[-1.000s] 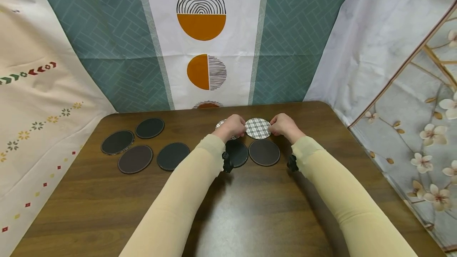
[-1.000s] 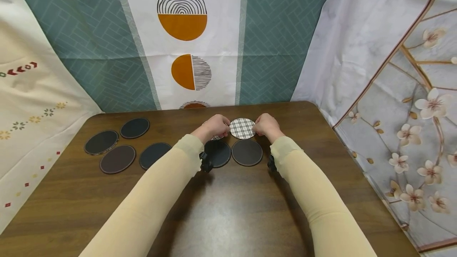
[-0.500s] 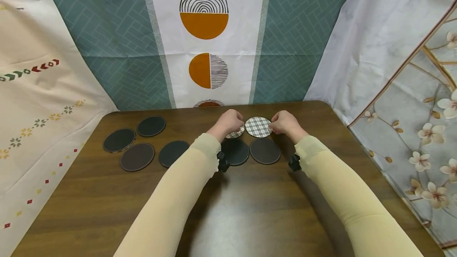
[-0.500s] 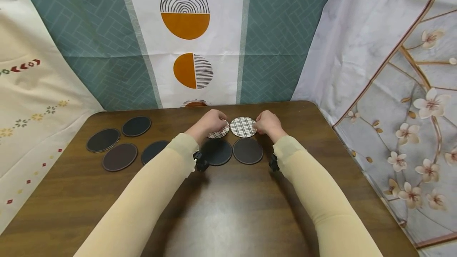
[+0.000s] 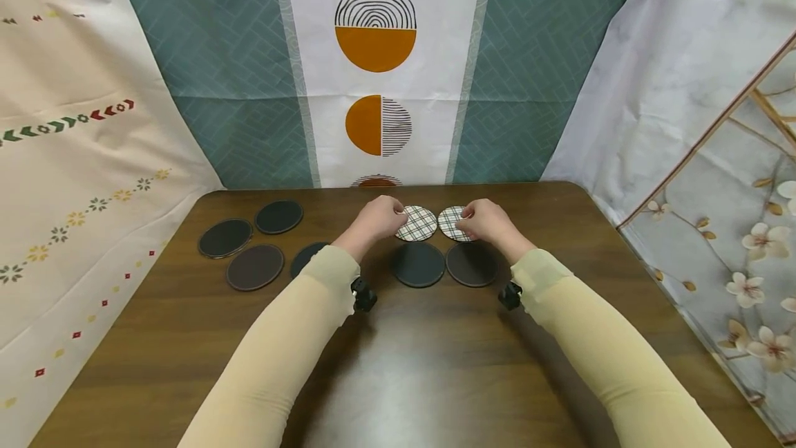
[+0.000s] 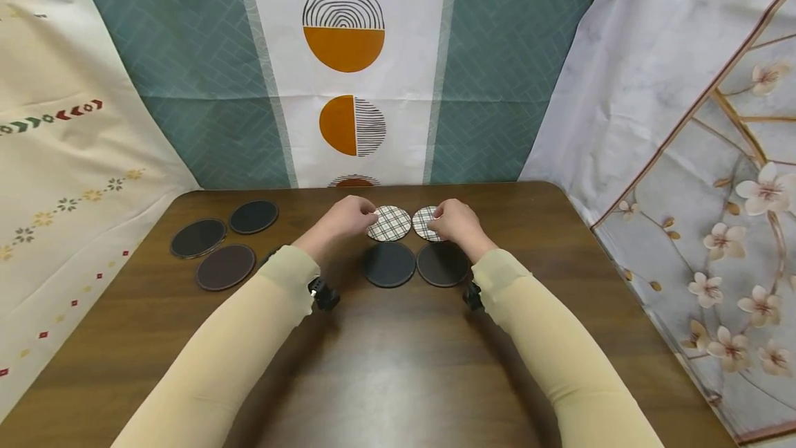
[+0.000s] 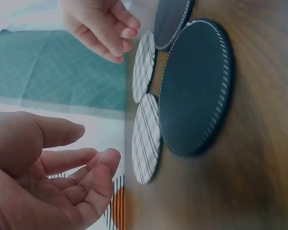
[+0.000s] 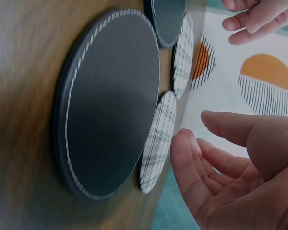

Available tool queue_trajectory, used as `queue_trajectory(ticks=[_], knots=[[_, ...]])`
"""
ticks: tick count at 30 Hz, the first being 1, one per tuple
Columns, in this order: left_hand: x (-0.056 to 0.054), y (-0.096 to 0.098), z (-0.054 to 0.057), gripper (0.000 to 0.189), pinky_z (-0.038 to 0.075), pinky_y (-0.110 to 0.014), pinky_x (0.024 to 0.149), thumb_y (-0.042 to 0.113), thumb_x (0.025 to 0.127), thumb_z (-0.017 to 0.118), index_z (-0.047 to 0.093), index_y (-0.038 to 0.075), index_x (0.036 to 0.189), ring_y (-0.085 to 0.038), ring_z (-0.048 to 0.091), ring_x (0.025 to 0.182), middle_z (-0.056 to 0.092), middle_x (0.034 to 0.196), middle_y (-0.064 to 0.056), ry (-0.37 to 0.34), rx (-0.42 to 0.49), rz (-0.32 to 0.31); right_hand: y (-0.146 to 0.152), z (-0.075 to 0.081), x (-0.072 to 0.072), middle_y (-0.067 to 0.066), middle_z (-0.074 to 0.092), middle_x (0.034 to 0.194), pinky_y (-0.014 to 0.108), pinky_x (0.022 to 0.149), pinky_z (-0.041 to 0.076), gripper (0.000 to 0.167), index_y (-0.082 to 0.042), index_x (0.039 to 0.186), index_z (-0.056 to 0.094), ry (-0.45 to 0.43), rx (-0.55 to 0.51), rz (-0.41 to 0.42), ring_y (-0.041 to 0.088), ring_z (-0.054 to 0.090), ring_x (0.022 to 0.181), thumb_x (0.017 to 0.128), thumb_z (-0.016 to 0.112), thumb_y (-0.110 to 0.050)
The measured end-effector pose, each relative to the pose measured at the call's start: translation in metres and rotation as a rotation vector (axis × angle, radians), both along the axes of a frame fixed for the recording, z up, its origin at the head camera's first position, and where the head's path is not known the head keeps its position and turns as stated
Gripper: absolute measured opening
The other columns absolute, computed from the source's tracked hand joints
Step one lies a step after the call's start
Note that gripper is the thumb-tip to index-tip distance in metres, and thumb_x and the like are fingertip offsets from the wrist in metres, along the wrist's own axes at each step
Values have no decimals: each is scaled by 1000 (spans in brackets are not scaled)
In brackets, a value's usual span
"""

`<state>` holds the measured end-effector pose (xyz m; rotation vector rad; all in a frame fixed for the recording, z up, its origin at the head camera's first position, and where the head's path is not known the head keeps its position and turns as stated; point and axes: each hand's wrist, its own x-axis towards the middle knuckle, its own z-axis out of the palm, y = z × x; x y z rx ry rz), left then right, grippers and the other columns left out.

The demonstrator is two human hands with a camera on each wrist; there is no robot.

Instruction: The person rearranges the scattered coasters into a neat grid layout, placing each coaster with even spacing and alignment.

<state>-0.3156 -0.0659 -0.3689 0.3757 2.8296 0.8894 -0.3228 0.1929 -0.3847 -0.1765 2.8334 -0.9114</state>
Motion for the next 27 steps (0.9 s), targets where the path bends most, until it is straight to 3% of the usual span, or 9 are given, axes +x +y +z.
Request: queue_trajectory(ticks=[3, 13, 19, 27], knots=[[6, -13, -3, 44, 50, -49, 113, 18, 110, 55, 67, -3, 147, -35, 63, 136, 66, 149, -18, -3, -11, 17, -7, 1, 3, 18, 79, 111, 37, 83, 61, 44, 10, 140, 68, 9, -3, 24, 27, 79, 90, 107, 70, -19], [28, -64, -5, 44, 50, -54, 113, 22, 114, 57, 66, -4, 148, -40, 64, 131, 67, 146, -22, 38, -44, 67, -44, 3, 14, 16, 77, 110, 40, 89, 60, 43, 7, 140, 68, -2, -61, 110, 27, 78, 90, 107, 72, -20], [42, -92, -5, 43, 50, -57, 111, 22, 114, 57, 65, -5, 148, -42, 65, 130, 68, 143, -24, 65, -75, 85, -66, 1, 18, 15, 77, 111, 33, 81, 63, 43, 7, 140, 68, -16, -115, 142, 23, 77, 88, 106, 74, -18], [54, -126, -12, 43, 51, -59, 109, 22, 114, 59, 65, -6, 147, -43, 66, 126, 70, 137, -25, 81, -116, 128, -93, -6, 28, 15, 78, 110, 33, 80, 63, 41, 8, 139, 69, -53, -208, 184, 24, 78, 89, 106, 74, -16]])
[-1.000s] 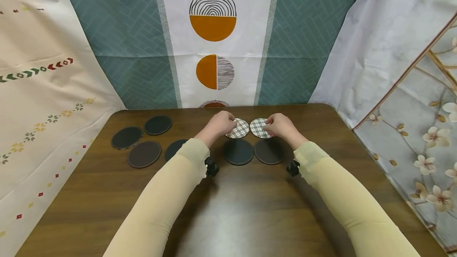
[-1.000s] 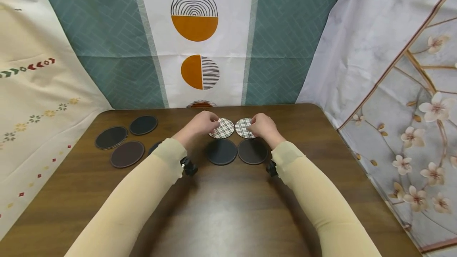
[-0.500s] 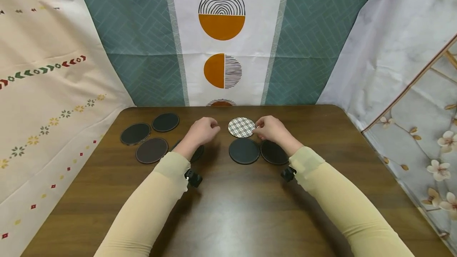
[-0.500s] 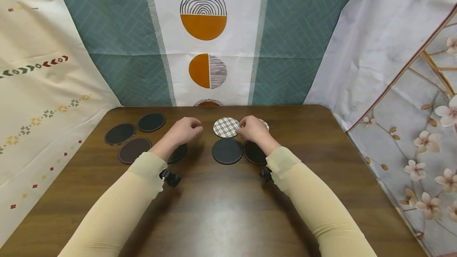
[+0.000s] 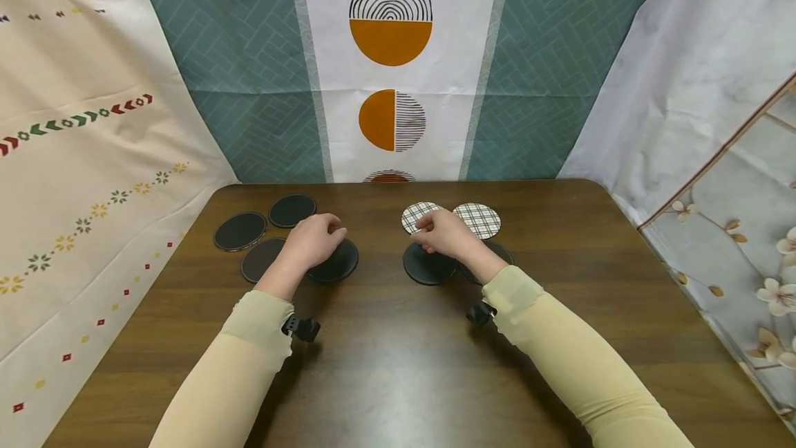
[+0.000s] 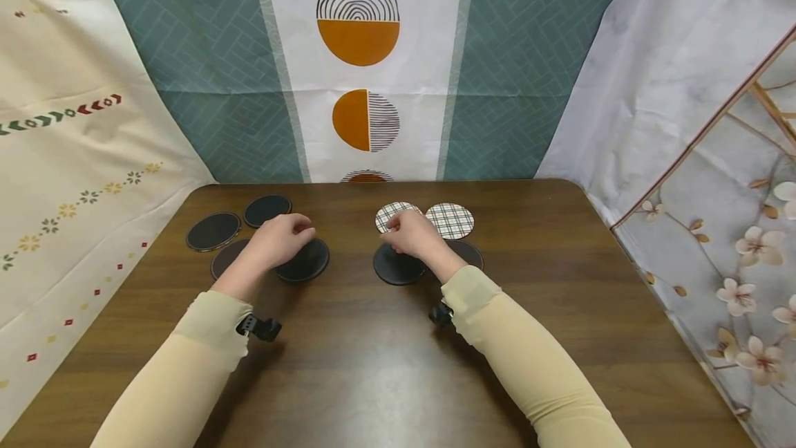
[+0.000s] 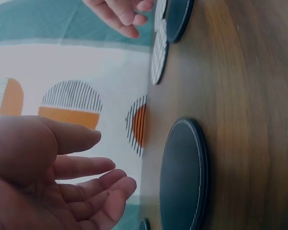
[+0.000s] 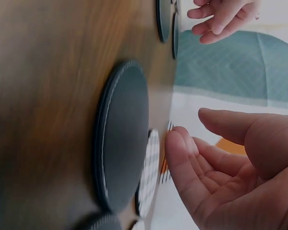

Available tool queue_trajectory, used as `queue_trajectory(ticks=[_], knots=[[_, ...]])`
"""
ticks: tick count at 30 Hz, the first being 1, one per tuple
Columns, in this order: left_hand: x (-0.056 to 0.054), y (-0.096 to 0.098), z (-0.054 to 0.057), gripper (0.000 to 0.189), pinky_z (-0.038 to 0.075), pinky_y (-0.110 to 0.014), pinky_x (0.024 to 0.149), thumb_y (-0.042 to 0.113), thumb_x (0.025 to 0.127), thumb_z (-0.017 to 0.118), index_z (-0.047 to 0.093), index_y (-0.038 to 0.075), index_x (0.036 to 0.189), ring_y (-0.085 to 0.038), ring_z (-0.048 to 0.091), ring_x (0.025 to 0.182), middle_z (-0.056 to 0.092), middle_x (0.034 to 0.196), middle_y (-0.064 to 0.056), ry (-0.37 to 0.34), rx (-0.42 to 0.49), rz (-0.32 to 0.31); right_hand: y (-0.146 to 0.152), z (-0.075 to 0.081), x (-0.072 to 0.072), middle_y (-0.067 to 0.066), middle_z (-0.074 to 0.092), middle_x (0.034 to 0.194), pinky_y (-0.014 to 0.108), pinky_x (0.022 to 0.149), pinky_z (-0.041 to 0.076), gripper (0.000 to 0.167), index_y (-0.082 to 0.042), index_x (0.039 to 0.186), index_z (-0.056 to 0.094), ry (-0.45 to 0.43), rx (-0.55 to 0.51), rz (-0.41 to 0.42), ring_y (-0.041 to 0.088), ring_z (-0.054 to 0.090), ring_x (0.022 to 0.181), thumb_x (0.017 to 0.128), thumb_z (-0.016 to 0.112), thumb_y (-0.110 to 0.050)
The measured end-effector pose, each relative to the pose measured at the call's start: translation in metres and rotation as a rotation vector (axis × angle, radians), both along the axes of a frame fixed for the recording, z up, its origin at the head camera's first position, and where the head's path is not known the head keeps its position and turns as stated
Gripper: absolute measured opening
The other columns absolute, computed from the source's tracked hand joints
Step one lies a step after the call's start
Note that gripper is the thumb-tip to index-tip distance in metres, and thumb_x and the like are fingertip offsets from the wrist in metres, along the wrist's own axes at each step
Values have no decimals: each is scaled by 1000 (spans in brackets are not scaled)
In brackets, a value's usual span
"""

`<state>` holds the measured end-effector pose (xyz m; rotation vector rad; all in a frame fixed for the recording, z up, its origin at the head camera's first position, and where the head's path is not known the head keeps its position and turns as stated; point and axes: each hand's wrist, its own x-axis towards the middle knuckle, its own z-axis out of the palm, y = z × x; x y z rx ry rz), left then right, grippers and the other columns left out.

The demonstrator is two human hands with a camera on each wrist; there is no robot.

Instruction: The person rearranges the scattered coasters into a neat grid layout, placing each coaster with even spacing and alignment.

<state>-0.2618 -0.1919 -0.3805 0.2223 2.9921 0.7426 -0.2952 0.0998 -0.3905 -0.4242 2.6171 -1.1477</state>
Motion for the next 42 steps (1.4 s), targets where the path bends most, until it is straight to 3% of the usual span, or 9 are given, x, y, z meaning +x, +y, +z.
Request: queue_trajectory(ticks=[18, 26, 30, 32, 37, 38, 42], knots=[[18, -47, -10, 44, 53, -61, 102, 22, 113, 61, 66, -9, 143, -44, 68, 117, 71, 132, -28, 32, -39, 36, -56, -10, 21, 14, 78, 111, 35, 84, 64, 40, 7, 141, 68, -73, -96, 72, 27, 80, 93, 108, 73, -15], [17, -50, -8, 41, 55, -58, 94, 21, 112, 63, 68, -9, 139, -39, 69, 102, 72, 127, -26, 34, -64, 28, -73, -16, 24, 13, 78, 110, 35, 82, 65, 40, 8, 140, 67, -113, -129, 74, 24, 80, 89, 107, 74, -14], [10, -55, -18, 39, 55, -55, 91, 20, 111, 64, 70, -8, 137, -35, 67, 94, 73, 124, -25, 19, -72, 28, -81, -19, 25, 14, 78, 111, 34, 81, 65, 44, 8, 143, 66, -139, -137, 70, 23, 80, 89, 107, 74, -15], [1, -62, -29, 39, 55, -55, 90, 24, 110, 67, 72, -6, 135, -34, 67, 93, 74, 122, -24, 34, -84, 22, -85, -21, 25, 14, 78, 111, 33, 80, 65, 45, 7, 145, 65, -154, -141, 70, 23, 80, 89, 108, 74, -17], [-19, -76, -55, 41, 56, -60, 93, 29, 108, 70, 74, -3, 133, -38, 70, 101, 74, 127, -24, 40, -116, 41, -93, -24, 27, 16, 79, 110, 34, 81, 65, 43, 8, 144, 66, -198, -175, 84, 23, 80, 90, 110, 71, -18], [-19, -76, -56, 42, 55, -61, 95, 29, 109, 70, 73, -3, 135, -40, 71, 106, 73, 130, -24, 20, -118, 50, -95, -24, 27, 17, 79, 109, 35, 81, 65, 42, 8, 143, 66, -204, -180, 84, 24, 80, 90, 110, 70, -18], [-34, -87, -80, 40, 55, -61, 93, 34, 108, 71, 76, 0, 129, -42, 71, 110, 75, 126, -22, 40, -160, 69, -98, -26, 29, 15, 80, 102, 34, 81, 65, 40, 7, 141, 68, -202, -177, 69, 23, 80, 88, 111, 69, -18]])
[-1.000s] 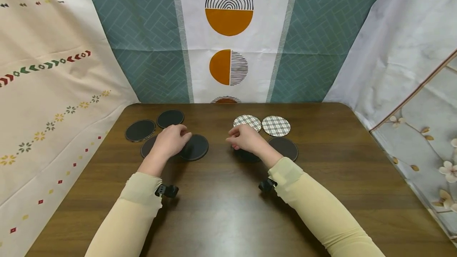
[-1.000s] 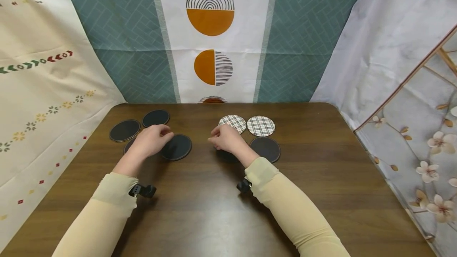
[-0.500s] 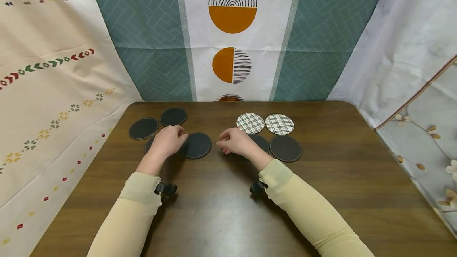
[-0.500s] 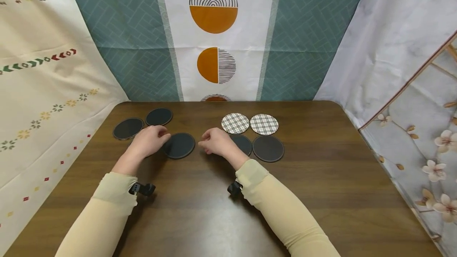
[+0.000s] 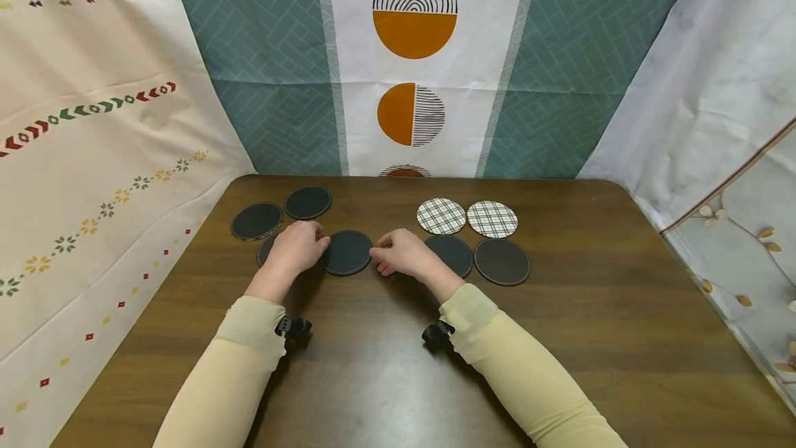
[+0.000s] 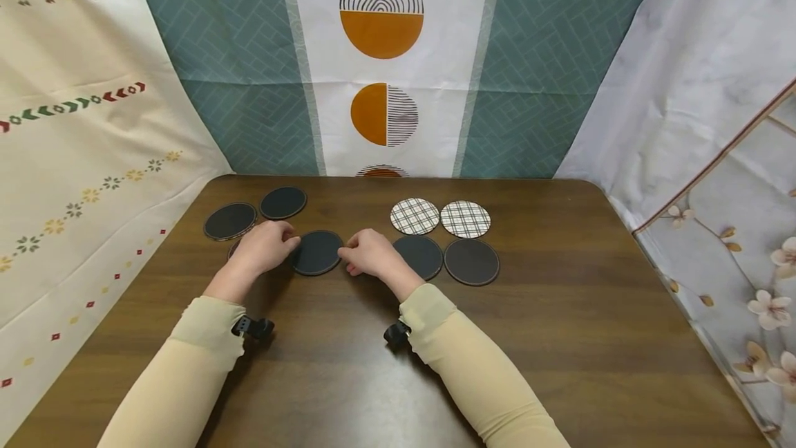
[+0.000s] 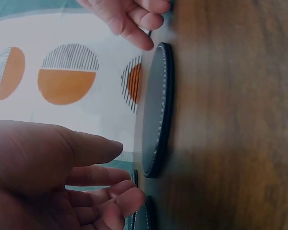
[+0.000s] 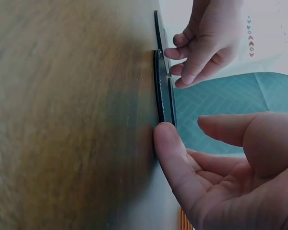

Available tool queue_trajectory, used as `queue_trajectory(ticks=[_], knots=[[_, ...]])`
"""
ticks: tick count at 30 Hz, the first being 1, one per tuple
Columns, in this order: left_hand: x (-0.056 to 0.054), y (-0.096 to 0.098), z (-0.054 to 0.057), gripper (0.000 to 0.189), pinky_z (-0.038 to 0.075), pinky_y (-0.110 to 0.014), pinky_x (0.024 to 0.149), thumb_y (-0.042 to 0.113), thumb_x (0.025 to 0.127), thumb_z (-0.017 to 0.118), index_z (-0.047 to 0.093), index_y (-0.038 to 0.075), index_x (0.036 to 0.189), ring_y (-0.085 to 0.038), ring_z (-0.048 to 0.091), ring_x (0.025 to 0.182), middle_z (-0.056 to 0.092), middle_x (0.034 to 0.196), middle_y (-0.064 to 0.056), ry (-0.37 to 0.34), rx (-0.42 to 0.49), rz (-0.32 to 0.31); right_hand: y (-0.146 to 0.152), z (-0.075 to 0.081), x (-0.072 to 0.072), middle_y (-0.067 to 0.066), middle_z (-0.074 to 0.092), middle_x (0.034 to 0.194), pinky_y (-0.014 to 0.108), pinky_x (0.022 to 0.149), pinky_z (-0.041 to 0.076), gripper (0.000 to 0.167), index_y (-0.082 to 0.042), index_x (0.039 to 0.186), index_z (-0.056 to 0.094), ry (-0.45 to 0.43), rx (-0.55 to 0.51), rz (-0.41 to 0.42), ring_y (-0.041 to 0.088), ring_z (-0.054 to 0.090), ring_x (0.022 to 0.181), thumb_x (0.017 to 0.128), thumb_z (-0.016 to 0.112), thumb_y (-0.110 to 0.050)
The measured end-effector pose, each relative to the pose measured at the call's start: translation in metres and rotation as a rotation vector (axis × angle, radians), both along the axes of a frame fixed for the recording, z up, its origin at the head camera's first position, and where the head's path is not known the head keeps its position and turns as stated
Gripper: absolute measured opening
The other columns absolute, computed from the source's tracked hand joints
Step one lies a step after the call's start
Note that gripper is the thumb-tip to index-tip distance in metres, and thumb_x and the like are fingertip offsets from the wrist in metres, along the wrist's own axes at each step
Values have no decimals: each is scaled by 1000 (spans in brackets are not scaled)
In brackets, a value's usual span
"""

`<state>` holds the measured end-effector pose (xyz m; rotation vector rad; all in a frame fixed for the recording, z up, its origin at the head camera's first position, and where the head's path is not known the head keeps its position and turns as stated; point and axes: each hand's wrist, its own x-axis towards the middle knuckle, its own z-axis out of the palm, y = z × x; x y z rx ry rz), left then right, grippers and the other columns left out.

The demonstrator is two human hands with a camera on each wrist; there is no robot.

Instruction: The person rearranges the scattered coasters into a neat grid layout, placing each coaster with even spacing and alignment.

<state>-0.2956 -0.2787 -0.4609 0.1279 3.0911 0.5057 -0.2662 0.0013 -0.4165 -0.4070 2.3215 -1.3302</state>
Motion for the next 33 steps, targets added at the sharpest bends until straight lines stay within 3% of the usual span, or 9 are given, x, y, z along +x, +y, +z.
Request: queue_trajectory(ticks=[3, 6, 15, 22, 28, 33], knots=[[-8, -4, -15, 36, 56, -58, 90, 35, 107, 72, 77, 3, 122, -41, 70, 108, 75, 119, -19, 5, -16, 12, 0, -2, 0, 13, 80, 98, 34, 80, 65, 39, 7, 140, 69, 8, 12, -16, 22, 80, 85, 111, 69, -20], [-13, -5, -23, 32, 56, -58, 85, 33, 107, 72, 78, 3, 118, -41, 71, 104, 75, 115, -19, 6, -30, 16, 0, -4, 0, 11, 80, 96, 34, 80, 65, 38, 6, 139, 70, 9, 20, -21, 20, 80, 84, 111, 68, -20], [-15, -5, -22, 33, 57, -60, 89, 34, 107, 73, 79, 4, 118, -44, 71, 107, 74, 118, -21, 2, -28, 28, 1, 0, -3, 15, 79, 103, 34, 83, 64, 39, 9, 137, 70, -1, 14, 33, 23, 79, 92, 111, 68, -20], [-4, 5, -4, 32, 58, -59, 83, 32, 106, 75, 80, 2, 116, -42, 72, 101, 75, 115, -21, -12, -66, 29, -2, 1, -7, 15, 79, 104, 34, 83, 65, 36, 9, 134, 71, -13, 4, 33, 25, 79, 92, 111, 68, -18], [21, 25, 28, 24, 58, -54, 80, 23, 107, 73, 76, -1, 112, -40, 73, 92, 76, 107, -20, -66, -77, 47, -2, 0, -6, 17, 78, 104, 34, 82, 65, 33, 9, 132, 72, -32, -15, 33, 26, 79, 91, 111, 67, -17], [32, 32, 38, 21, 56, -50, 75, 21, 107, 74, 75, 0, 104, -36, 71, 82, 74, 96, -17, -61, -70, 47, -2, -1, -6, 16, 78, 103, 34, 81, 65, 33, 9, 132, 72, -29, -7, 32, 25, 78, 89, 111, 68, -17]])
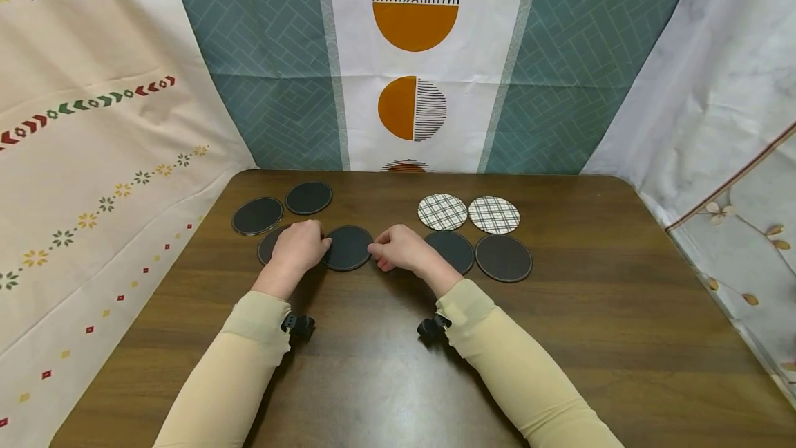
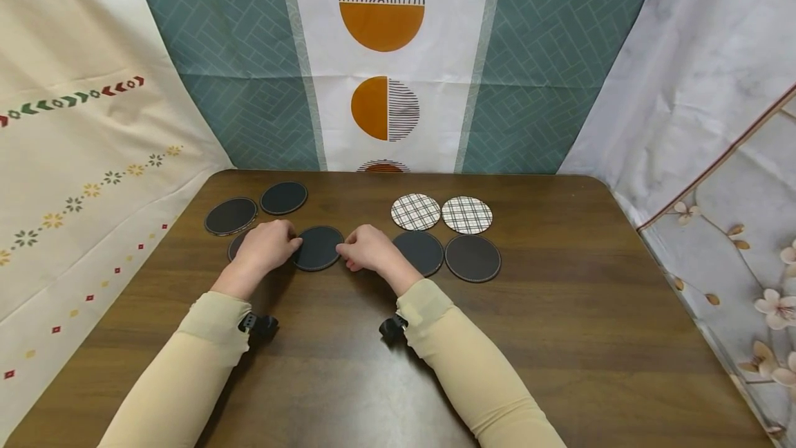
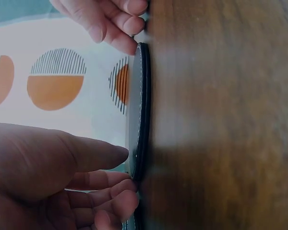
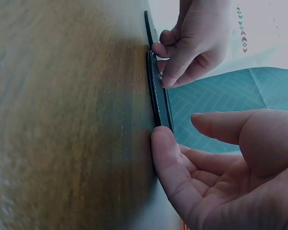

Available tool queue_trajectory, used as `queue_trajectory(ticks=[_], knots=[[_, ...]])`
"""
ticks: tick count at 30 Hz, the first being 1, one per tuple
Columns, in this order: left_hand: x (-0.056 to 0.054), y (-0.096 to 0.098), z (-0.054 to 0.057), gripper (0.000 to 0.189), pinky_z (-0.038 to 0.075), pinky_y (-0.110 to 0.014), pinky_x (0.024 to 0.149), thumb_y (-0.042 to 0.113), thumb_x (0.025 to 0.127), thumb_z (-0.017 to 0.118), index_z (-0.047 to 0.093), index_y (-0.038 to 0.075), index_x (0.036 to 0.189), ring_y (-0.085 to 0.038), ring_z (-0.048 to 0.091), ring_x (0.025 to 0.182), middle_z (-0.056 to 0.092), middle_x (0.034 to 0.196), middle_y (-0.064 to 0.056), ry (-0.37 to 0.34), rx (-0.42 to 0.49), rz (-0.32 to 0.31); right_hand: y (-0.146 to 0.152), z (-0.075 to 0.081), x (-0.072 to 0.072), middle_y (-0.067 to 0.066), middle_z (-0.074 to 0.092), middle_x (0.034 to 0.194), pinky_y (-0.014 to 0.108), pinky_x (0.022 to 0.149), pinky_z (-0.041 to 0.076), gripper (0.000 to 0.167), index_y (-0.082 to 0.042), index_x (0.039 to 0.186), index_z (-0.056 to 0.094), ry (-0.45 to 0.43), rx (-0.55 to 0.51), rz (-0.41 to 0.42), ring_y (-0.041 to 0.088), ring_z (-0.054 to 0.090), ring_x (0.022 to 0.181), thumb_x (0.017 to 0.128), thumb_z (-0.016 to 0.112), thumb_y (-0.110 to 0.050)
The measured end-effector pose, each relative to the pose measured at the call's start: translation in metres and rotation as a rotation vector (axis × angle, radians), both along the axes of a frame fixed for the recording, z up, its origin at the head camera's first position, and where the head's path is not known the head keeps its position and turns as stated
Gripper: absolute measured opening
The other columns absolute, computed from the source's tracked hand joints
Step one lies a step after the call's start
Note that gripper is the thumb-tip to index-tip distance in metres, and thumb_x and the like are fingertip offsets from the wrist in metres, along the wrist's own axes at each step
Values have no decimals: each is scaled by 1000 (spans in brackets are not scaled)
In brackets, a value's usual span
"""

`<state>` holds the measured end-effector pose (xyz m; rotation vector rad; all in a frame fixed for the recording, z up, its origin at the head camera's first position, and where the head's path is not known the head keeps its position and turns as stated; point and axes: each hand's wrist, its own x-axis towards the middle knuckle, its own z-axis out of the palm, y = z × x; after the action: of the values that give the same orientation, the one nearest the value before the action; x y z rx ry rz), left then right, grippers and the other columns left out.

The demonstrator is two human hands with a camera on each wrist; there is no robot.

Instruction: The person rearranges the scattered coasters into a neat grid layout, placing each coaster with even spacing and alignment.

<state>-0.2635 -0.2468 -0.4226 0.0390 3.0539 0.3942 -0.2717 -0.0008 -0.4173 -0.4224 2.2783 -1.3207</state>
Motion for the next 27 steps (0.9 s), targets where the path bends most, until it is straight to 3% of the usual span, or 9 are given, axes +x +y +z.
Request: queue_trajectory(ticks=[2, 4, 5, 11, 12, 16, 23, 24, 27], knots=[[-1, -1, -3, 22, 55, -51, 73, 23, 107, 74, 74, 2, 100, -34, 69, 78, 72, 91, -15, 13, -8, 1, 0, 0, 0, 14, 78, 102, 34, 81, 65, 33, 8, 132, 73, 8, 9, 2, 24, 78, 88, 111, 68, -18], [2, 3, 3, 23, 55, -52, 75, 22, 108, 72, 74, 1, 99, -34, 70, 79, 72, 90, -15, -13, -5, 12, -1, 0, 0, 14, 77, 101, 34, 81, 65, 33, 7, 132, 73, 14, 18, 3, 23, 77, 87, 111, 69, -18], [-5, -3, -7, 23, 54, -51, 72, 23, 108, 73, 73, 4, 96, -32, 68, 76, 71, 86, -13, -6, -3, 5, -1, -1, 0, 14, 77, 101, 33, 81, 65, 33, 7, 132, 73, 17, 21, 5, 22, 77, 87, 111, 69, -18], [3, 2, 4, 26, 52, -47, 70, 23, 108, 72, 73, 5, 90, -30, 64, 72, 66, 80, -10, -1, 15, -4, 0, 0, 1, 14, 77, 106, 34, 83, 64, 36, 7, 136, 72, 8, 8, 8, 24, 77, 92, 111, 68, -19], [12, 9, 15, 25, 52, -47, 72, 22, 109, 71, 73, 3, 93, -31, 64, 73, 67, 82, -11, -9, 17, 2, 0, 0, 1, 14, 77, 106, 34, 83, 64, 37, 7, 137, 71, 2, 1, 8, 24, 76, 93, 111, 68, -19], [8, 5, 14, 22, 52, -47, 73, 20, 108, 72, 76, 1, 100, -30, 64, 74, 68, 84, -11, -25, 48, -3, 1, -2, 1, 16, 76, 110, 35, 85, 64, 40, 9, 141, 68, -29, -32, 13, 25, 76, 95, 111, 68, -18], [-27, -23, -26, 30, 56, -55, 83, 27, 106, 76, 79, 0, 118, -37, 71, 92, 77, 112, -19, 35, 80, -43, 2, -1, 0, 21, 75, 125, 35, 88, 64, 42, 10, 147, 63, -94, -90, 9, 27, 75, 102, 111, 65, -13], [-27, -23, -25, 36, 57, -57, 89, 28, 106, 76, 77, -2, 126, -39, 72, 100, 76, 121, -21, 24, 91, -40, 2, -1, 0, 21, 74, 126, 35, 88, 64, 43, 10, 147, 62, -96, -92, 8, 27, 76, 103, 111, 65, -13], [-32, -28, -30, 40, 57, -58, 92, 28, 106, 75, 76, -3, 131, -40, 72, 104, 75, 125, -23, 34, 107, -43, 2, 1, 1, 23, 74, 130, 36, 89, 64, 45, 11, 150, 60, -111, -110, -1, 29, 76, 106, 111, 64, -11]])
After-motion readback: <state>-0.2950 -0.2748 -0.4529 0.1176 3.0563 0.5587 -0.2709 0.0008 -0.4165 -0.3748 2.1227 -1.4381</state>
